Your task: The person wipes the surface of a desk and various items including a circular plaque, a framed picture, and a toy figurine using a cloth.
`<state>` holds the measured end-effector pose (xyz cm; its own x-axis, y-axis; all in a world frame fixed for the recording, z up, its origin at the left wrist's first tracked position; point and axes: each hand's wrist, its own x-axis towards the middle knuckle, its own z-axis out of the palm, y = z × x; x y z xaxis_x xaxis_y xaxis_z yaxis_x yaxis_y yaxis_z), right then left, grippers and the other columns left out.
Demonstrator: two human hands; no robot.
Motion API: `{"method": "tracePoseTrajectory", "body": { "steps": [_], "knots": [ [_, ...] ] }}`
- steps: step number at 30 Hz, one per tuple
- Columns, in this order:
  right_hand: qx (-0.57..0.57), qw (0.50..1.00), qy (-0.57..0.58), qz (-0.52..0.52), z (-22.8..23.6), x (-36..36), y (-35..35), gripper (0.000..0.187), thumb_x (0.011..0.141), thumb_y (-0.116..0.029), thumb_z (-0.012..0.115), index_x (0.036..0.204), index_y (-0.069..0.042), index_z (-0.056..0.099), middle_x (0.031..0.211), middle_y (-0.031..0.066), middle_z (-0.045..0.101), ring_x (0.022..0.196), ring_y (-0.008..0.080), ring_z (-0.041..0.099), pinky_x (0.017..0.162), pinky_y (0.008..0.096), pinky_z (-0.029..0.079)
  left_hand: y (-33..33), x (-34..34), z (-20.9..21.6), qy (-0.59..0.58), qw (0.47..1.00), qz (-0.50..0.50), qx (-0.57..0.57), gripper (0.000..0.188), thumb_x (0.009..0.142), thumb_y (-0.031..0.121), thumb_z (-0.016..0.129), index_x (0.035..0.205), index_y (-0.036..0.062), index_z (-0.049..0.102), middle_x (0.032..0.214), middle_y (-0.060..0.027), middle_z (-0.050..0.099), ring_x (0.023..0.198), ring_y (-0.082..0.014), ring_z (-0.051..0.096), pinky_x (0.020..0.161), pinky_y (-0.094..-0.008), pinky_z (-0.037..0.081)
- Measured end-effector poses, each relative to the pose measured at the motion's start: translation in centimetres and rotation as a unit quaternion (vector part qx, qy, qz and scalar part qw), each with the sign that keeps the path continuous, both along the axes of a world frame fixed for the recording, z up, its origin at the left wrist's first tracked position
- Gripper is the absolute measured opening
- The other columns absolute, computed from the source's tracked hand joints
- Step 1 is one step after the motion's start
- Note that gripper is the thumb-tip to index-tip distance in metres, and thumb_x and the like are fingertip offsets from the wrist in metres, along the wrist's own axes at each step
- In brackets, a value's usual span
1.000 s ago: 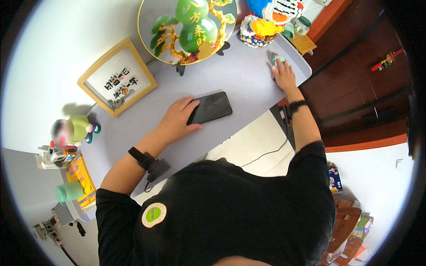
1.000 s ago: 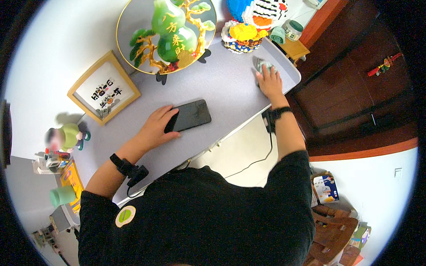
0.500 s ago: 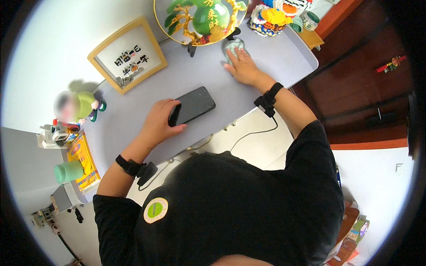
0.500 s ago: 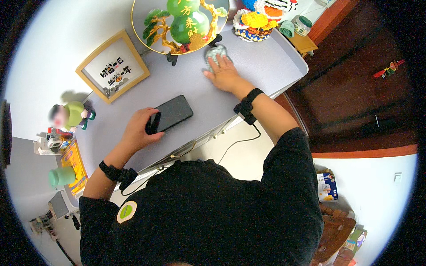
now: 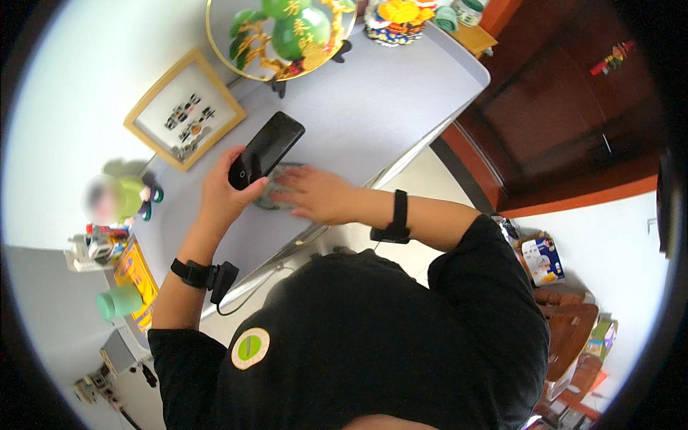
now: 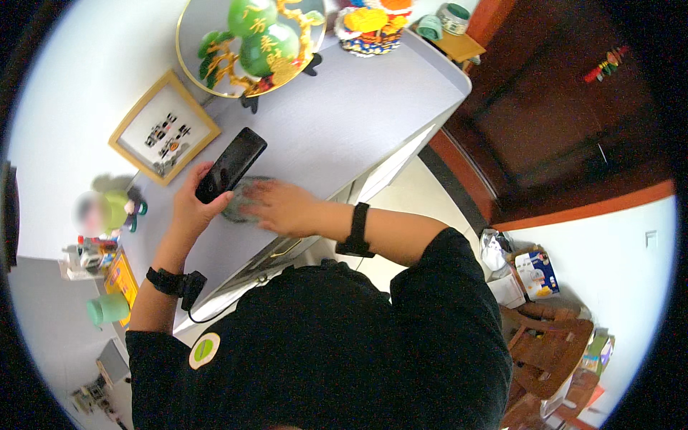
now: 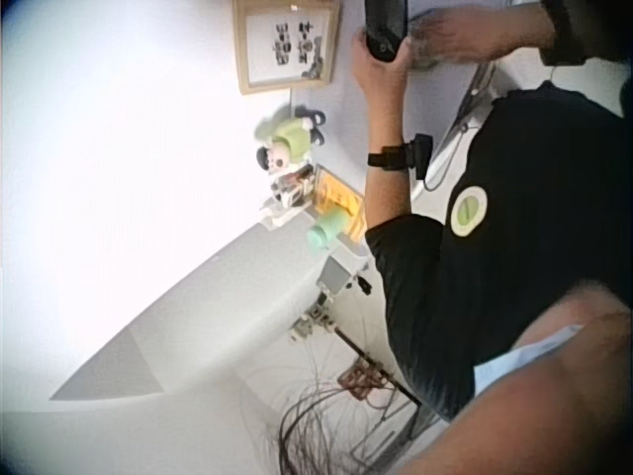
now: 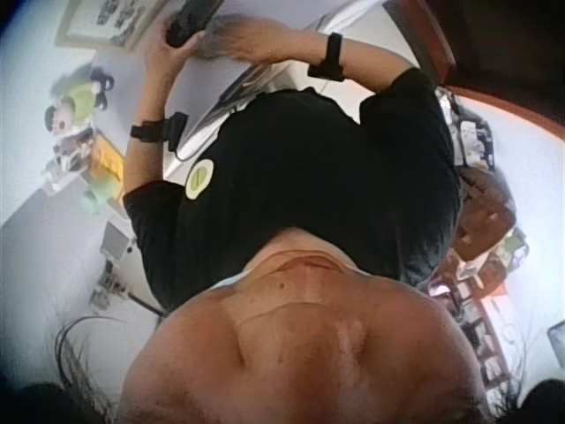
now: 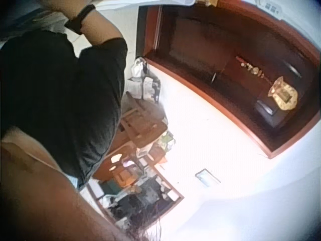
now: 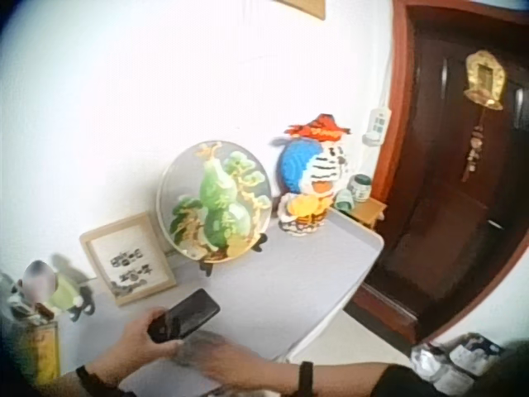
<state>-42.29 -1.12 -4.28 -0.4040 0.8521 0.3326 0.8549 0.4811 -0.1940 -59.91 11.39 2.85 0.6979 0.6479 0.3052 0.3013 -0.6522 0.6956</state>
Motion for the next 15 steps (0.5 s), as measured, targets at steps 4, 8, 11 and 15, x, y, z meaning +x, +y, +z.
{"method": "tracePoseTrajectory", "body": {
  "steps": [4,8,11,15],
  "knots": [
    [-0.014,0.981,-0.072,-0.177,0.7,8.5,-0.8,0.049,0.089,-0.032,0.047,0.133,-0.012,0.04,0.135,0.0177,0.039,0.126,0.0341,0.035,0.106,0.043,0.026,-0.1,1.4,-0.3,0.03,1.0,-0.009,-0.001,0.059,0.064,0.024,0.076,0.112,0.0021,0.051,0.097,-0.0137,0.061,0.088,-0.0222,0.06,0.079,-0.0315,0.046],
    [0.049,0.918,-0.088,-0.383,0.1,20.6,-2.3,0.045,0.09,-0.03,0.043,0.13,-0.01,0.041,0.129,0.0218,0.043,0.122,0.0353,0.039,0.104,0.0427,0.029,-0.1,3.7,-0.6,0.064,0.997,-0.023,0.036,0.059,0.066,0.025,0.076,0.115,0.0034,0.05,0.099,-0.0138,0.061,0.091,-0.0224,0.06,0.081,-0.032,0.046],
    [-0.024,0.829,-0.063,-0.555,-0.7,29.4,-4.3,0.05,0.092,-0.039,0.038,0.135,-0.013,0.036,0.135,0.0226,0.037,0.124,0.0376,0.036,0.106,0.0428,0.026,-0.4,5.3,-0.8,0.064,0.994,-0.042,0.08,0.06,0.065,0.027,0.076,0.114,0.004,0.05,0.098,-0.015,0.06,0.09,-0.0269,0.059,0.08,-0.0346,0.046],
    [-0.06,0.751,-0.007,-0.657,0.1,32.8,-5.1,0.056,0.091,-0.047,0.033,0.138,-0.016,0.031,0.14,0.0245,0.028,0.129,0.0403,0.027,0.108,0.0433,0.021,0.1,7.6,-2.0,0.051,0.991,-0.051,0.113,0.06,0.063,0.029,0.075,0.112,0.0035,0.052,0.099,-0.0176,0.059,0.091,-0.0336,0.055,0.079,-0.0404,0.045]
  ]
}}
